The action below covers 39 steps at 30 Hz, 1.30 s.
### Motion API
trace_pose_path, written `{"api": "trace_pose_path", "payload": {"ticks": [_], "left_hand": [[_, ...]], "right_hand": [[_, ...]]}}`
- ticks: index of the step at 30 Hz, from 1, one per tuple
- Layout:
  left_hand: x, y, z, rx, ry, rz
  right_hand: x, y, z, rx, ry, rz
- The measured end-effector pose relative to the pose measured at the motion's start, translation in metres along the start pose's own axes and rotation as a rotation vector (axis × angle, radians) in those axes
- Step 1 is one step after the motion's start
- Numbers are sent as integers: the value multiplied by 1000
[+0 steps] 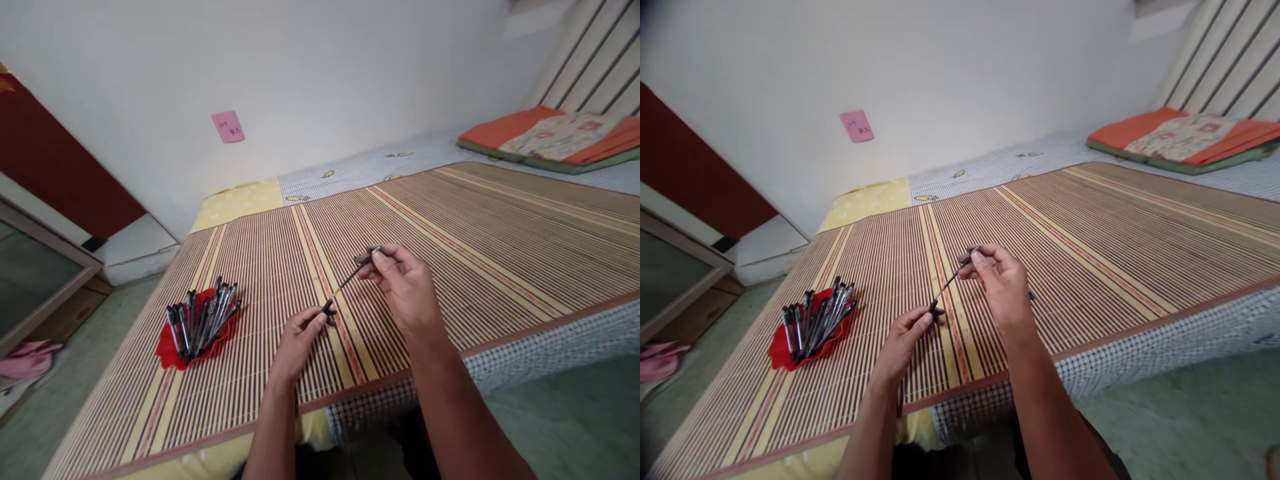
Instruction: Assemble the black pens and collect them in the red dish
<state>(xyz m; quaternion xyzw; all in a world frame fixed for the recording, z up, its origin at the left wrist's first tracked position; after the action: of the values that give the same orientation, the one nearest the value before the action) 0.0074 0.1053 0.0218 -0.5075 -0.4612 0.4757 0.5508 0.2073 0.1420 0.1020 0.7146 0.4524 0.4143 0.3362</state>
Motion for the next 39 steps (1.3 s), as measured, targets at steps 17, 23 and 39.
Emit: {"api": "trace_pose_path", "payload": {"ticks": [17, 23, 39], "left_hand": [[2, 5, 3, -32, -32, -2], [1, 3, 2, -29, -25, -1], [2, 10, -1, -20, 9, 8]], "right_hand": [[-2, 8, -5, -42, 83, 62], [-4, 13, -8, -87, 128, 87], [0, -5, -2, -25, 107, -33]]}}
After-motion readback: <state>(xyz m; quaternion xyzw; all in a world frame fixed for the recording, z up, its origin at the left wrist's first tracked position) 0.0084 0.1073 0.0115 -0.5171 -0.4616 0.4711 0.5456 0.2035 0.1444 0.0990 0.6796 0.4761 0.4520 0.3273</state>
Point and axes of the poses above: each hand's wrist, its own x-axis towards the middle knuckle, its own z-axis out of the back of the hand, y = z × x, the point moved 10 cm from there along x, towards the middle knuckle, and after that the axes turned 4 degrees about -y, right-handed, at the moved point
